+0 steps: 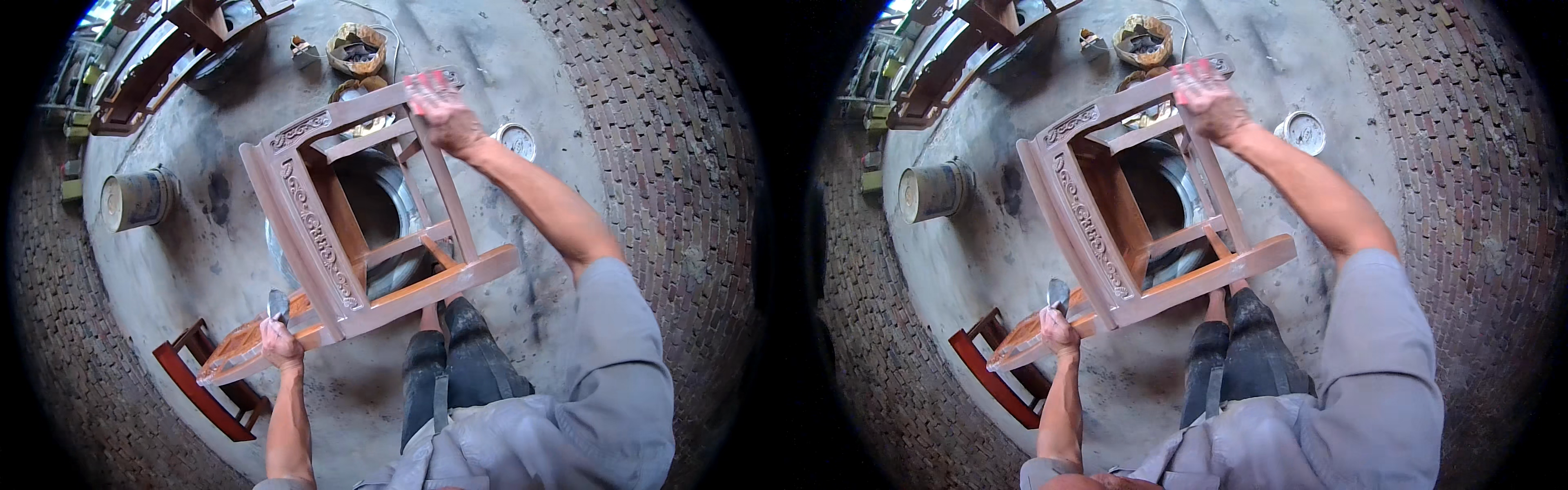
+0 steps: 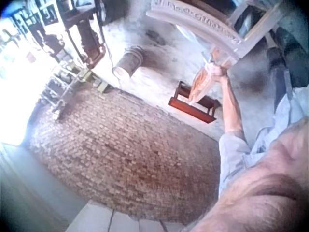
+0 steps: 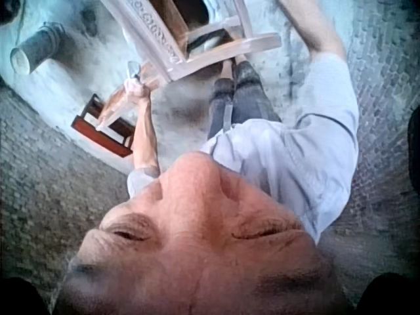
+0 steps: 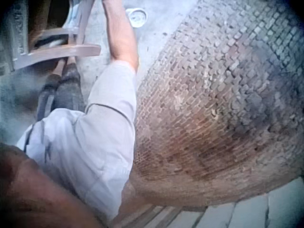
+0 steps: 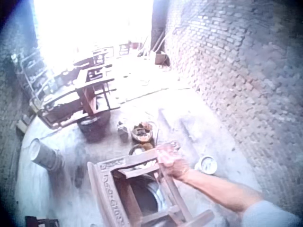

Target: The person sands a wooden chair frame using a sanding block and sandpaper. They work on various parts of the chair, including the legs and backrest, and switch between different sanding tools.

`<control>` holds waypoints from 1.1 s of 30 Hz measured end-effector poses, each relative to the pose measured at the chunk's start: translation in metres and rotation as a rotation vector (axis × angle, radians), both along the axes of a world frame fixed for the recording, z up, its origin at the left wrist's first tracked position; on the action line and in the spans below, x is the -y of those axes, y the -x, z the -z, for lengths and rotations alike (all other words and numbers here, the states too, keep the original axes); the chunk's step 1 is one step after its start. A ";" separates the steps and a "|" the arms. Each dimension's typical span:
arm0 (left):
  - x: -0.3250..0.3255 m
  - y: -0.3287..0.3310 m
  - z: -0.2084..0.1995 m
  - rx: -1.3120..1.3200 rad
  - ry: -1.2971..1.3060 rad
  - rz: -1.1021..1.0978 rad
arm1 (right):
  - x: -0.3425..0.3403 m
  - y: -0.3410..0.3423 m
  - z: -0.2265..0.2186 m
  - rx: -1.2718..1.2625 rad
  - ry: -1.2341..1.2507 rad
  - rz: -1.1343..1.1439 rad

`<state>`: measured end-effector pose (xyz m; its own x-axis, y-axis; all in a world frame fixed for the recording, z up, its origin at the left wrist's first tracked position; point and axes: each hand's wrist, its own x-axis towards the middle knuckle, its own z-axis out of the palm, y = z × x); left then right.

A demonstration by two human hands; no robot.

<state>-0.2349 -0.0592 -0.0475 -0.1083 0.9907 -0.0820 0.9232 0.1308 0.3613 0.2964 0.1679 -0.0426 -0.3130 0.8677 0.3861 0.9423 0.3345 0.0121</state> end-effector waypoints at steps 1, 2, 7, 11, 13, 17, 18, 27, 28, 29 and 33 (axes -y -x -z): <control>-0.001 -0.001 -0.001 0.008 -0.004 -0.022 | 0.002 0.004 -0.004 -0.023 0.003 0.050; -0.002 0.000 -0.001 0.002 -0.006 -0.014 | 0.005 0.010 -0.009 -0.047 0.005 0.100; -0.005 -0.011 -0.001 0.042 -0.006 -0.024 | -0.011 0.083 0.011 -0.201 -0.048 -0.002; -0.007 -0.008 -0.001 0.047 -0.015 0.026 | -0.008 -0.002 0.017 -0.110 0.026 -0.131; -0.004 0.003 0.001 0.039 -0.024 0.065 | -0.002 -0.059 -0.004 0.243 0.168 0.101; -0.008 -0.002 0.002 0.087 -0.053 0.085 | 0.004 -0.085 0.006 0.072 -0.228 0.119; -0.009 -0.003 0.003 0.089 -0.074 0.095 | 0.002 -0.061 0.026 0.048 -0.185 0.059; -0.006 -0.001 0.002 0.099 -0.091 0.105 | 0.002 0.036 0.006 0.047 0.041 0.160; -0.006 0.000 0.005 0.095 -0.099 0.112 | -0.002 0.068 0.000 0.002 0.118 0.112; -0.008 -0.004 0.004 0.104 -0.094 0.092 | -0.004 0.086 -0.010 -0.036 0.189 0.065; -0.005 -0.001 -0.003 0.083 -0.074 0.007 | 0.006 0.033 -0.020 -0.251 0.073 -0.166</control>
<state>-0.2336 -0.0537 -0.0442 -0.0972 0.9951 -0.0172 0.8905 0.0947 0.4451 0.2635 0.1620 -0.0228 -0.3560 0.8409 0.4075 0.8451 0.4759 -0.2436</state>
